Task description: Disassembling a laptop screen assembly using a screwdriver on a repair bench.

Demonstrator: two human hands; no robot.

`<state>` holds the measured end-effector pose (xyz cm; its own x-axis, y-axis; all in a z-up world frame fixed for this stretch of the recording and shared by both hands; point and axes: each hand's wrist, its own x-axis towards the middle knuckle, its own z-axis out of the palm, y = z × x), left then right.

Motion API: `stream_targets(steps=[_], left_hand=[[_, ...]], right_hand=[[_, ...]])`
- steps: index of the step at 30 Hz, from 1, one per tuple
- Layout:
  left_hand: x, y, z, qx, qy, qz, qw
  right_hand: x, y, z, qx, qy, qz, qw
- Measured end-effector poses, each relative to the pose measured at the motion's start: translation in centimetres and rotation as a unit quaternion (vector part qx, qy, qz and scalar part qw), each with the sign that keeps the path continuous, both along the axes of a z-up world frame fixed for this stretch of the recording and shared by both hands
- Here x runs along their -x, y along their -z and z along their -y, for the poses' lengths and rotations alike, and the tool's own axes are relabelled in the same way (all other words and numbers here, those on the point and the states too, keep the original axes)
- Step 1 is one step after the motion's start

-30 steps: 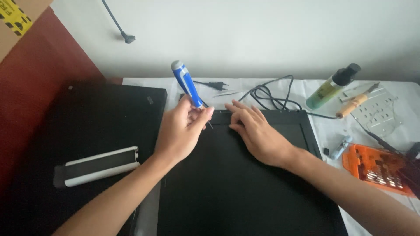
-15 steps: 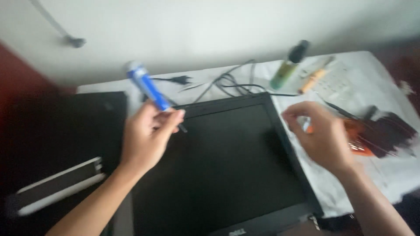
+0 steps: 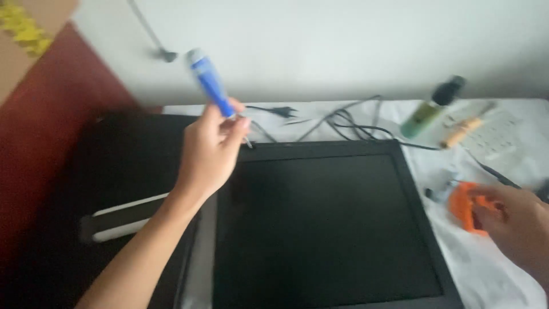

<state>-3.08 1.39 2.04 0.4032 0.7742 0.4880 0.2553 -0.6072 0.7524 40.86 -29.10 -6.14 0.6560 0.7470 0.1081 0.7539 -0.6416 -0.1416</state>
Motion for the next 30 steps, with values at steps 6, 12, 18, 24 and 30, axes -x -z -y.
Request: stream_targets(steps=[6,12,18,24,30], left_hand=[[2.0,-1.4,-1.2,0.062,0.017,-0.149,0.987],[3.5,-1.7,-2.5,0.12,0.039,-0.141,0.982],[3.5,-2.7,-1.4,0.085,0.03,-0.16,0.983],[4.3,-4.3,-1.6,0.121,0.06,-0.18,0.974],[3.9,-4.9,-2.0,0.107,0.059,-0.177,0.977]], right_hand=[[14.0,-9.9,-8.9,-0.068,-0.236,-0.009,0.969],[23.5,-12.0,-20.4,-0.118,-0.393,-0.268,0.872],[28.8,-8.2,-28.3,-0.189,-0.361,-0.479,0.777],[30.1,-6.5,-29.2,-0.215,-0.304,-0.525,0.765],[30.0,-6.8,-27.8,-0.351,-0.41,-0.483,0.69]])
